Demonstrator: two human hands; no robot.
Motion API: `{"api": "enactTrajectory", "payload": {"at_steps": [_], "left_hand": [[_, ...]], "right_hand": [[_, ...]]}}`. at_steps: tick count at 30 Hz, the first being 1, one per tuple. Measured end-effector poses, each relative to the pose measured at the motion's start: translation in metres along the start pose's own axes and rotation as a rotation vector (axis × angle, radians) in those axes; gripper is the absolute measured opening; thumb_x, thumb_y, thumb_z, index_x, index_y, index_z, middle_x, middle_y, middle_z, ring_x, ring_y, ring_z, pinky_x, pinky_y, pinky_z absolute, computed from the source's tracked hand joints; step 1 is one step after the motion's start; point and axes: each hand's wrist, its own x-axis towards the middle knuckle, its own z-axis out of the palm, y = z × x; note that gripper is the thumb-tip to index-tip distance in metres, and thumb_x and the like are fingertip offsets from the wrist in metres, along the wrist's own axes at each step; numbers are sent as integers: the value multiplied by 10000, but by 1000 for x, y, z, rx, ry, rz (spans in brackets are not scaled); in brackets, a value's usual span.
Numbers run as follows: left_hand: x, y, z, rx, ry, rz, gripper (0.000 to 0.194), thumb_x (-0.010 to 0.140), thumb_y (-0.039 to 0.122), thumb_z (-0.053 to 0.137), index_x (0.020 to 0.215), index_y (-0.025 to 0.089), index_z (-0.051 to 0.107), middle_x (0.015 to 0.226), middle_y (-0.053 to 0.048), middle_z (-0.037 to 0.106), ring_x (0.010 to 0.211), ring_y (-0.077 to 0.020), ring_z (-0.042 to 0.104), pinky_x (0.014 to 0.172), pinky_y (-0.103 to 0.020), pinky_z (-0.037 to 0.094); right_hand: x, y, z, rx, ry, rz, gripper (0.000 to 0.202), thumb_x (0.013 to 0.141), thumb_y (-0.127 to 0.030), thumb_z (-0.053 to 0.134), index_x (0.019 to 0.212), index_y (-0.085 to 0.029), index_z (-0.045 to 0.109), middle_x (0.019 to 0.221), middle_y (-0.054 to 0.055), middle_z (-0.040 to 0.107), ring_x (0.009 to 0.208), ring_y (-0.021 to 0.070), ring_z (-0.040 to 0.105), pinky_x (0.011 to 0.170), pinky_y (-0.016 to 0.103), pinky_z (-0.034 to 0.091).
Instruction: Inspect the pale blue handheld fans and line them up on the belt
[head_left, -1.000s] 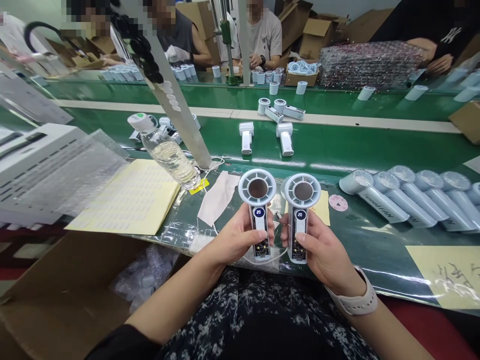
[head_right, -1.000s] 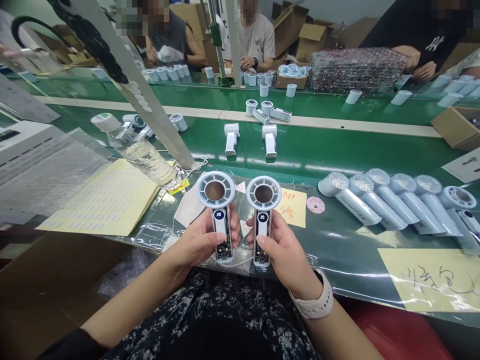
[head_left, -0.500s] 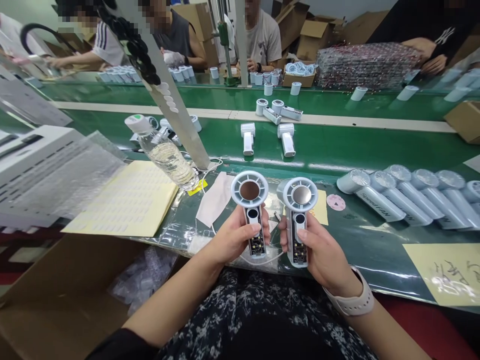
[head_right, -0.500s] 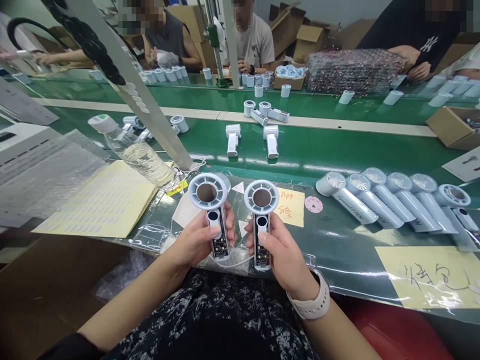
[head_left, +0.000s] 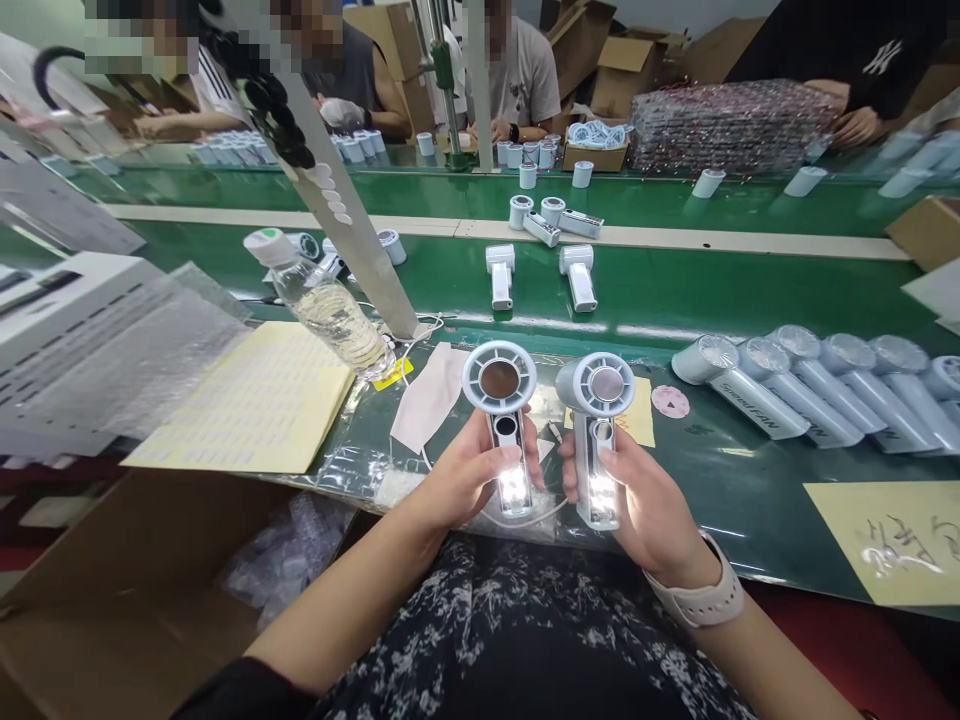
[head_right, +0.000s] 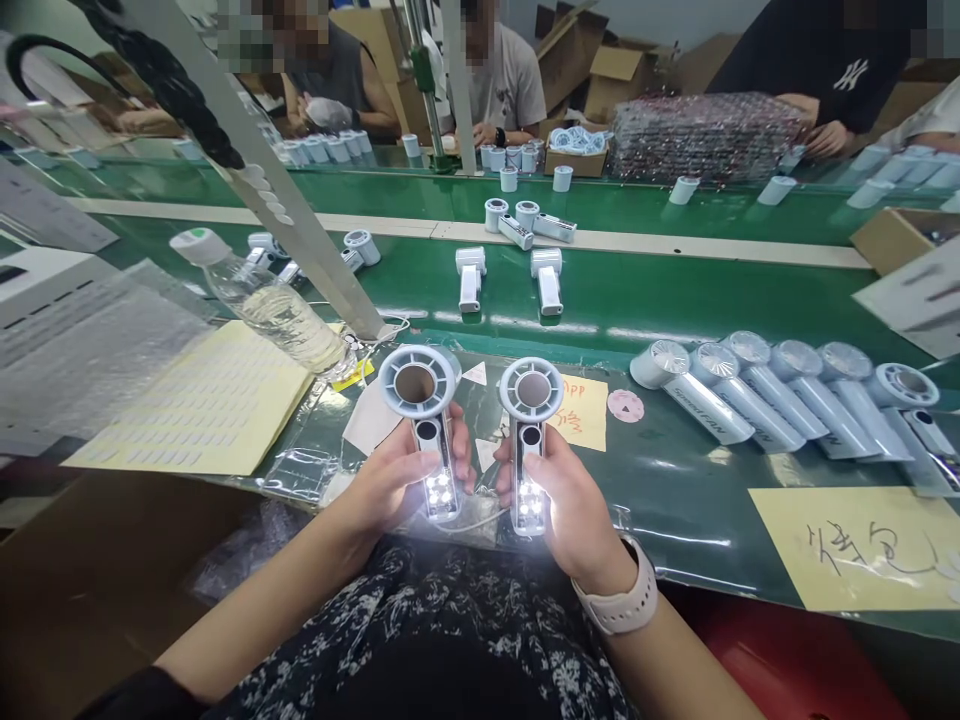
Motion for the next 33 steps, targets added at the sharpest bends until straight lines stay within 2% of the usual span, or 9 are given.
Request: {"api": "enactTrajectory", "payload": {"at_steps": [5, 9, 13, 16, 19, 22, 26, 29, 33], "left_hand": [[2, 0, -1, 161, 36, -26, 322, 824, 363, 669, 1017, 188, 480, 896, -25, 614, 636, -157, 639, 626, -330, 504], [0, 0, -1, 255, 72, -107, 521, 793, 428, 721, 1142, 204, 406, 1030, -88, 672, 621, -166, 659, 587, -310, 499], [-3, -3, 0, 215, 115, -107, 441, 878, 525, 583, 1124, 214, 388, 1003, -82, 700, 547, -142, 639, 532, -287, 503], [-5, 0, 1, 128, 37, -118, 433, 893, 562, 529, 1120, 231, 367, 1025, -82, 706, 596, -200, 700, 514, -315, 539], [-7, 7, 3, 106, -48, -95, 455, 890, 530, 570, 1164, 234, 360, 1112, -110, 698, 720, -240, 740, 586, -343, 575], [-8, 11, 6, 95, -65, -81, 419, 906, 447, 600, 1184, 234, 370, 1134, -119, 697, 811, -235, 740, 697, -365, 585], [-7, 8, 7, 45, 10, -82, 494, 826, 379, 722, 1203, 237, 436, 1086, -100, 690, 926, -234, 699, 799, -385, 566], [-5, 7, 9, 53, 45, -73, 550, 698, 340, 839, 1143, 201, 547, 1011, -72, 664, 835, -183, 650, 755, -320, 532], [-3, 9, 8, 99, 12, -92, 472, 634, 390, 881, 946, 152, 618, 824, -16, 613, 706, -122, 573, 682, -263, 454]], "right_hand": [[1, 2, 0, 25, 20, -30, 277, 779, -420, 756, 927, -205, 663, 839, 15, 665, 609, 127, 598, 531, 237, 497], [1, 3, -4, 73, -47, 31, 415, 865, -575, 609, 861, -171, 701, 695, 32, 666, 503, 116, 553, 503, 243, 482], [1, 5, -6, 105, 51, 49, 502, 872, -642, 570, 905, -174, 749, 792, 77, 732, 708, 194, 670, 670, 300, 560], [-1, 5, -4, 121, 140, 34, 437, 834, -613, 653, 970, -211, 757, 868, 63, 759, 748, 221, 693, 657, 330, 576], [-3, 1, -2, 145, 122, 18, 440, 792, -610, 705, 1004, -227, 754, 872, 55, 772, 698, 219, 693, 620, 346, 578], [-3, -4, -1, 160, 114, 3, 415, 778, -567, 742, 998, -216, 753, 944, 86, 781, 804, 254, 713, 686, 373, 584], [-2, -7, 0, 206, 134, 42, 366, 827, -489, 691, 1044, -198, 745, 991, 99, 764, 894, 267, 692, 753, 377, 576], [-1, -8, 2, 239, 158, 126, 347, 879, -441, 555, 1024, -189, 744, 876, 78, 733, 813, 227, 662, 718, 335, 567], [-3, -13, 5, 259, 103, 141, 333, 864, -391, 483, 787, -179, 727, 672, 42, 633, 605, 153, 571, 594, 254, 514]]}}
